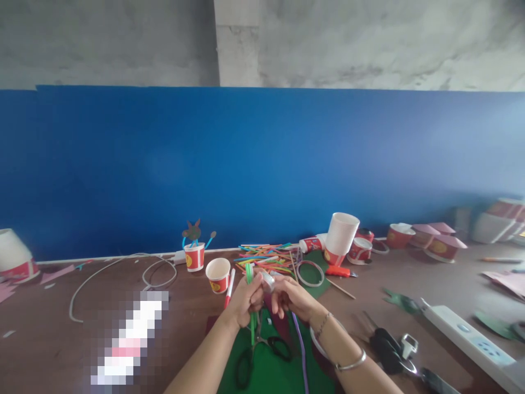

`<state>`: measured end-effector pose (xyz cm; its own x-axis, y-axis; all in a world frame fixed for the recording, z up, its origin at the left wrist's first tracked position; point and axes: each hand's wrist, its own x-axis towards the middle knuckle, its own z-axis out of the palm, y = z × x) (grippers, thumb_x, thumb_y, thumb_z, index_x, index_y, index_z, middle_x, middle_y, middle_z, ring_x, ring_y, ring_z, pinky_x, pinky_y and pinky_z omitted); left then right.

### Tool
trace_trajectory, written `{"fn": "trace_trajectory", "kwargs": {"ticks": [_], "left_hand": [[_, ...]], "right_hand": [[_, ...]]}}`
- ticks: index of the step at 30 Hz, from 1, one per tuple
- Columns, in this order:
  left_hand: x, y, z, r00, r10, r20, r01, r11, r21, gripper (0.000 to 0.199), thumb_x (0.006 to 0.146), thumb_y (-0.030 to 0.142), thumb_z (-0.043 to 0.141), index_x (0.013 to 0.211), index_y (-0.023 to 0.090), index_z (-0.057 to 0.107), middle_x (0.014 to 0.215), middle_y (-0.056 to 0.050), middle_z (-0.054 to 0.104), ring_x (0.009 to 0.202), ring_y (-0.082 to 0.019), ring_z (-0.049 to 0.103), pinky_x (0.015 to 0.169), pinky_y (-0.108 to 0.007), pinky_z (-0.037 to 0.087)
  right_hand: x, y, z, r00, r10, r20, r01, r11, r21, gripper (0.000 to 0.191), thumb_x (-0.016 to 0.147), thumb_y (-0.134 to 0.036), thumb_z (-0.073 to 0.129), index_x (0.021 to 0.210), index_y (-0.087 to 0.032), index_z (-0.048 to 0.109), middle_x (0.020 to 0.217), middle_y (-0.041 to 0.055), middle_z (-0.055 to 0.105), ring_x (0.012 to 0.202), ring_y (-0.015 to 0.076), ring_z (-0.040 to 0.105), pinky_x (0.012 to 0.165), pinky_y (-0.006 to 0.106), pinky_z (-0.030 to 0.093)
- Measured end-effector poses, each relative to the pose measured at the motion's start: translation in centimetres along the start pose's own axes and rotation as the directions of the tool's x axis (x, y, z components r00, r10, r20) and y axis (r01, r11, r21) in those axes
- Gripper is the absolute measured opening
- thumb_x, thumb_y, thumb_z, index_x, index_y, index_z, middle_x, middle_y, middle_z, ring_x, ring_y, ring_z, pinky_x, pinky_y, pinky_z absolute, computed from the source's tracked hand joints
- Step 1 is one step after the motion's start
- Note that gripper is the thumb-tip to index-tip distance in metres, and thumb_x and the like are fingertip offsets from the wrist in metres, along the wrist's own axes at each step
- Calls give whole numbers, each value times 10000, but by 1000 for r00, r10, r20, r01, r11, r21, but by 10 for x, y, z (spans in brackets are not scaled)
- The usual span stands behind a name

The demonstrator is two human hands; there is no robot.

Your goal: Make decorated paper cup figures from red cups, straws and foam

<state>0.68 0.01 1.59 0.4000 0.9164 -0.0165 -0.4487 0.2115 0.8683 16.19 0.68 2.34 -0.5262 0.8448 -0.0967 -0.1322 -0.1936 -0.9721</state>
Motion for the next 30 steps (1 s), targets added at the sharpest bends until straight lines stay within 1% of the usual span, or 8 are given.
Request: {"fn": "trace_trajectory", "kwargs": {"ticks": [3, 6, 9, 12, 19, 23, 26, 30], "left_hand": [[-1, 2, 0, 1000, -13, 12, 13, 999, -30, 400, 745, 538, 624, 887, 186, 495, 363, 143, 254, 338, -31, 79, 324, -159, 71], [-1, 7, 0, 1000, -19, 13, 17, 993, 120, 434, 744, 502, 643, 1001, 178, 512, 352, 139, 292, 316, -34, 133, 329, -167, 89], [-2, 11, 2, 1000, 14, 9, -16, 958, 288, 444, 745, 501, 641, 1006, 157, 538, 344, 126, 320, 300, -42, 210, 328, -180, 127], [-2, 13, 5, 998, 44, 35, -53, 947, 318, 414, 755, 501, 629, 967, 152, 558, 364, 114, 355, 306, -39, 247, 333, -179, 163], [0, 1, 0, 1000, 8, 19, -10, 992, 128, 447, 728, 517, 650, 992, 185, 507, 366, 138, 325, 298, -29, 168, 324, -160, 135], [0, -1, 0, 1000, -28, -5, 28, 999, 34, 454, 690, 559, 667, 879, 188, 485, 353, 143, 286, 314, -25, 124, 324, -153, 102], [0, -2, 1, 999, -31, 10, 32, 998, -50, 441, 691, 565, 667, 778, 187, 457, 349, 146, 250, 318, -20, 88, 318, -155, 72], [1, -3, 0, 997, -61, 37, 66, 987, -144, 437, 692, 550, 677, 757, 174, 464, 353, 144, 237, 328, -19, 59, 318, -160, 45]], "right_hand": [[1, 1, 0, 1000, 2, -31, -3, 999, -40, 314, 754, -440, 491, 833, -140, 534, 458, 23, 655, 292, 99, 521, 305, 157, 208], [3, 1, 0, 997, 19, -78, -28, 993, -111, 325, 755, -437, 472, 820, -131, 557, 406, 11, 625, 261, 94, 483, 301, 158, 209], [4, 2, -1, 993, 26, -116, -43, 988, -146, 293, 737, -418, 442, 728, -147, 552, 347, -5, 581, 234, 92, 439, 290, 163, 221], [5, 2, -2, 989, 34, -142, -55, 988, -143, 297, 720, -433, 446, 675, -154, 537, 331, -7, 566, 223, 86, 426, 282, 159, 217], [2, 0, -1, 996, 54, -72, -55, 998, -19, 291, 685, -369, 462, 788, -121, 575, 402, 31, 629, 244, 105, 469, 285, 165, 239], [0, -1, 0, 998, 48, -48, -46, 998, 35, 287, 679, -352, 492, 813, -112, 574, 410, 32, 631, 258, 108, 474, 302, 177, 273], [0, -1, 0, 999, 30, -23, -29, 998, 56, 260, 684, -342, 501, 799, -117, 566, 428, 39, 640, 269, 108, 492, 297, 170, 240], [0, -2, 0, 1000, 15, -26, -14, 999, 41, 243, 698, -348, 510, 774, -123, 562, 447, 44, 652, 284, 107, 517, 291, 156, 212]]}}
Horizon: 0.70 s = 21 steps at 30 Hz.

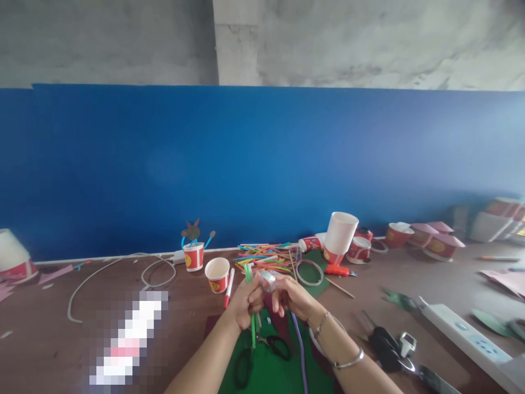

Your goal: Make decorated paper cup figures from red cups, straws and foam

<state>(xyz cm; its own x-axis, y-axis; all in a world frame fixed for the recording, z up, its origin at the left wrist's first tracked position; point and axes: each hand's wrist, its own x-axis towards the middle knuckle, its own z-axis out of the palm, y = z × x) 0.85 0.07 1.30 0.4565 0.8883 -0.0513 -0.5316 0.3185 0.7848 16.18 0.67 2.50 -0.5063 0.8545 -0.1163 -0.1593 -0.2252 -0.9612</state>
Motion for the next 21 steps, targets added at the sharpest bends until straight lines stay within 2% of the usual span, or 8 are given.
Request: {"fn": "trace_trajectory", "kwargs": {"ticks": [3, 7, 10, 16, 21], "left_hand": [[0, 3, 0, 1000, -17, -9, 17, 999, 47, 453, 697, 579, 650, 795, 167, 490, 354, 142, 244, 333, -22, 68, 322, -162, 55], [-2, 8, 4, 998, 15, -63, 3, 963, 271, 496, 708, 563, 642, 990, 182, 498, 353, 142, 308, 315, -31, 137, 329, -155, 101], [-2, 8, 5, 997, 44, -67, -18, 938, 345, 468, 712, 550, 643, 969, 189, 492, 342, 140, 316, 307, -35, 164, 326, -155, 120], [0, 2, 1, 994, 78, -82, -61, 980, 191, 458, 709, 563, 645, 915, 190, 476, 364, 141, 281, 326, -32, 140, 329, -158, 95], [-1, 3, 1, 995, 60, -80, -51, 992, 113, 471, 689, 589, 653, 867, 196, 466, 373, 142, 248, 337, -30, 99, 326, -153, 82]], "right_hand": [[1, 1, -1, 1000, -11, -21, 11, 1000, -29, 263, 720, -369, 502, 777, -124, 576, 434, 32, 644, 278, 105, 512, 287, 152, 216], [4, 5, 0, 998, -5, -66, -4, 992, -129, 327, 734, -437, 501, 731, -121, 589, 370, 6, 599, 243, 84, 456, 289, 151, 229], [5, 6, 2, 996, -5, -89, -10, 986, -165, 335, 723, -464, 504, 709, -135, 566, 348, -6, 579, 232, 78, 431, 289, 149, 224], [4, 9, 0, 1000, -21, 12, 23, 994, -110, 240, 719, -366, 499, 801, -145, 546, 448, 11, 645, 300, 94, 512, 300, 154, 216], [5, 14, 1, 1000, -25, 6, 26, 996, -90, 265, 757, -394, 484, 862, -155, 530, 458, 1, 645, 318, 106, 530, 313, 161, 217]]}}
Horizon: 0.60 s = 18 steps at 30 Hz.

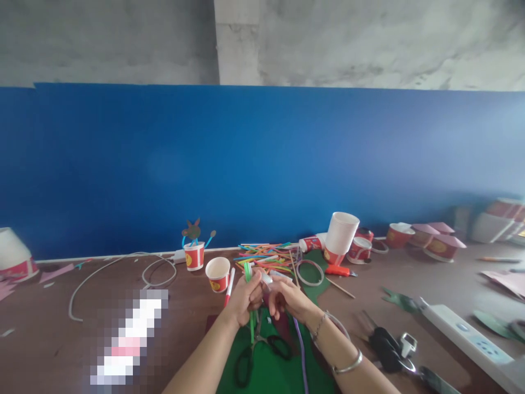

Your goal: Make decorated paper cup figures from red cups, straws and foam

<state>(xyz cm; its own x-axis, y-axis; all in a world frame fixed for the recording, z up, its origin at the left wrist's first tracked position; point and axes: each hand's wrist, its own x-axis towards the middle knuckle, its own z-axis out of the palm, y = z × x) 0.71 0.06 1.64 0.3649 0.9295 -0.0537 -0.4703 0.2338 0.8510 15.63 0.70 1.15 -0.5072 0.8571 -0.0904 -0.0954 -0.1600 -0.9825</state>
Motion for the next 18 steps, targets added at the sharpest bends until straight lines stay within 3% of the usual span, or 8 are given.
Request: {"fn": "trace_trajectory", "kwargs": {"ticks": [13, 18], "left_hand": [[2, -3, -3, 1000, -12, 27, 13, 998, -57, 446, 699, 573, 659, 809, 183, 471, 371, 134, 252, 337, -24, 84, 321, -155, 67], [4, -5, -6, 998, -5, 58, 12, 992, -126, 412, 717, 534, 666, 760, 181, 459, 363, 134, 241, 324, -21, 78, 318, -155, 60]], "right_hand": [[-1, -1, 3, 1000, -16, 6, 15, 1000, 23, 182, 699, -293, 458, 789, -150, 526, 512, 36, 677, 366, 124, 565, 364, 179, 239], [-1, 1, 3, 1000, -15, 23, 14, 998, 69, 237, 678, -246, 442, 862, -144, 551, 592, 56, 707, 444, 150, 610, 402, 200, 290]]}}
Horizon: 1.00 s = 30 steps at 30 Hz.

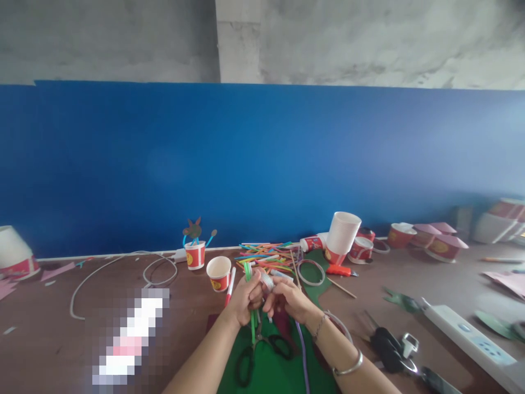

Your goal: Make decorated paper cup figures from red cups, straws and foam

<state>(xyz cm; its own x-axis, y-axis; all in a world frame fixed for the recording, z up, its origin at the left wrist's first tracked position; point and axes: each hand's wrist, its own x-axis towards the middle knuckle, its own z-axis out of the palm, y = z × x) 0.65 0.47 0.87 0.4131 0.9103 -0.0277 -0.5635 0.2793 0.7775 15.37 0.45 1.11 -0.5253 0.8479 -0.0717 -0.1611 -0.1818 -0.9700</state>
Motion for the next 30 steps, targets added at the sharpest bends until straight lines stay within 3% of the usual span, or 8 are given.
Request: {"fn": "trace_trajectory", "kwargs": {"ticks": [7, 13, 21, 26, 30], "left_hand": [[2, -3, -4, 1000, -27, -14, 26, 998, -56, 428, 684, 523, 702, 708, 169, 463, 348, 131, 249, 307, -13, 103, 313, -146, 57], [5, -9, -10, 999, -42, -23, 39, 993, -112, 388, 721, 499, 682, 764, 165, 490, 346, 135, 260, 289, -12, 102, 301, -138, 78], [5, -9, -11, 997, -51, -59, 42, 989, -142, 362, 738, 490, 667, 795, 168, 513, 362, 139, 240, 279, -23, 142, 310, -147, 186], [4, -8, -10, 995, -68, -72, 61, 994, -90, 378, 727, 515, 665, 786, 170, 521, 358, 133, 254, 292, -22, 113, 321, -150, 156], [2, -4, -9, 995, -50, -85, 51, 999, 0, 453, 711, 555, 657, 919, 168, 549, 367, 136, 257, 312, -22, 84, 330, -157, 78]], "right_hand": [[1, 2, 1, 999, 26, -34, -24, 998, 50, 303, 776, -460, 512, 805, -159, 530, 588, 57, 704, 441, 147, 620, 400, 199, 276], [2, 4, -1, 1000, -14, -11, 15, 998, 54, 254, 808, -406, 502, 806, -155, 536, 577, 62, 698, 487, 160, 637, 443, 203, 325], [0, 3, 2, 1000, -24, 11, 23, 998, 54, 181, 769, -298, 495, 864, -156, 555, 710, 96, 732, 535, 169, 655, 457, 215, 345], [0, 3, 3, 1000, 19, 0, -19, 1000, -14, 352, 821, -510, 506, 881, -163, 511, 630, 65, 714, 501, 176, 663, 389, 179, 294], [4, 5, 3, 996, -6, -86, -1, 997, -82, 449, 789, -596, 525, 819, -149, 509, 614, 68, 711, 484, 163, 663, 372, 157, 286]]}}
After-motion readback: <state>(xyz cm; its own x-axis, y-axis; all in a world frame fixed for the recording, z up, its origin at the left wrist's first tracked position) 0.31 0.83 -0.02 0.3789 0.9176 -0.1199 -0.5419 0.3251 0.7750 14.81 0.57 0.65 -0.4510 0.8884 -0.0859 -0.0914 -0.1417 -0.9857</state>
